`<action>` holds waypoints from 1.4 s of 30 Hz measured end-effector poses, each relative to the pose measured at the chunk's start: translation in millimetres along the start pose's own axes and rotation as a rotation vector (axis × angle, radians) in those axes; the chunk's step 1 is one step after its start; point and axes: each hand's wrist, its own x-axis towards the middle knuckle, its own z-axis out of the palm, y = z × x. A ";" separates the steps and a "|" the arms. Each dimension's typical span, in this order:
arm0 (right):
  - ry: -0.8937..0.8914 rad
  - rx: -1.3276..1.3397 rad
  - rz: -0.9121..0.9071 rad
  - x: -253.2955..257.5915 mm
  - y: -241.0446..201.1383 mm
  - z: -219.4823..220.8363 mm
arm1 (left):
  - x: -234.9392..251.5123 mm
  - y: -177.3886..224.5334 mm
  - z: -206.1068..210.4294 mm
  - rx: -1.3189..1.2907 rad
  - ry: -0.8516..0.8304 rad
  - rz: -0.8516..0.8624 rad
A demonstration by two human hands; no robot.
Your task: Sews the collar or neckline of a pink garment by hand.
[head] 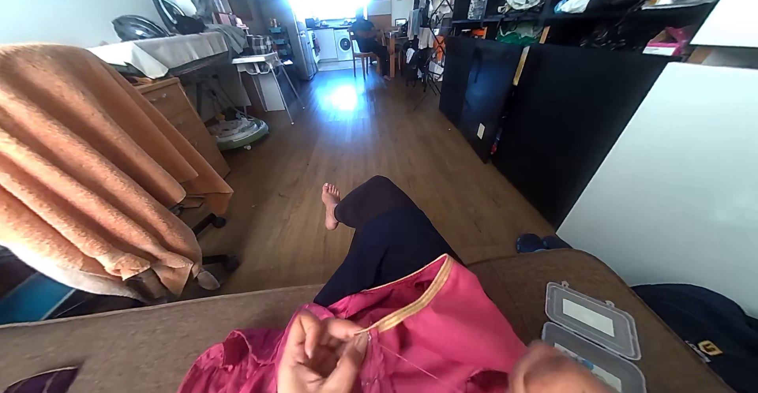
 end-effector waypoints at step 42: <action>0.053 0.047 0.156 -2.3 15.9 27.6 | -25.3 9.1 23.4 -0.271 -0.303 -0.055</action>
